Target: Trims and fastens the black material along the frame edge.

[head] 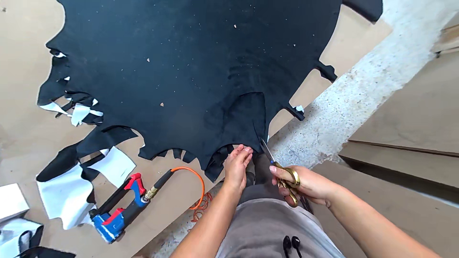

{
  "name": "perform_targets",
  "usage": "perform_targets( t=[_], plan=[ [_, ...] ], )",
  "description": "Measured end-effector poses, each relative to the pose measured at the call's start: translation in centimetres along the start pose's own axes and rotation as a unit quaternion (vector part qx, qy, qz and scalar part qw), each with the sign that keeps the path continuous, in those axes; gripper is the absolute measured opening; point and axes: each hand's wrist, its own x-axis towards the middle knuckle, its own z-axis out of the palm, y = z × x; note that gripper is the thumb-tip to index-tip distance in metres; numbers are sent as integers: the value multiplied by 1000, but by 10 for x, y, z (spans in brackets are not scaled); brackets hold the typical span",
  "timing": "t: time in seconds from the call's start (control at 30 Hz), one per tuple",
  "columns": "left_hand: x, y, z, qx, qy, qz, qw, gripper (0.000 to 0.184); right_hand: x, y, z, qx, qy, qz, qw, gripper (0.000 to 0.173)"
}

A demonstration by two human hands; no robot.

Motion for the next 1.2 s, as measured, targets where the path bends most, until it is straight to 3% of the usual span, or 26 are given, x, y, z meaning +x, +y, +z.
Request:
perform_targets(
  t=[0.1, 0.23, 0.43, 0.6, 0.8, 1.03, 1.2],
  plan=[
    [5, -6, 7, -102, 8, -3, 995, 26, -14, -13, -9, -10, -16, 5, 1000, 58],
    [20, -4, 23, -125, -2, -18, 992, 16, -26, -33, -26, -22, -43, 20, 999, 62],
    [42, -5, 27, 0, 43, -84, 996, 31, -14, -54, -41, -17, -74, 99, 992, 60],
    [44, -6, 19, 101, 23, -59, 993, 27, -5, -65, -40, -17, -53, 116, 992, 56],
    [43, -11, 13, 108, 5, -34, 994, 23, 5, -68, -39, 10, -47, 123, 991, 56],
    [49, -11, 14, 88, 3, -23, 996, 21, 28, -33, -19, -13, 0, 42, 999, 53],
    [47, -7, 17, 103, 23, -40, 994, 30, 41, 16, -21, -70, 47, -48, 995, 59]
  ],
)
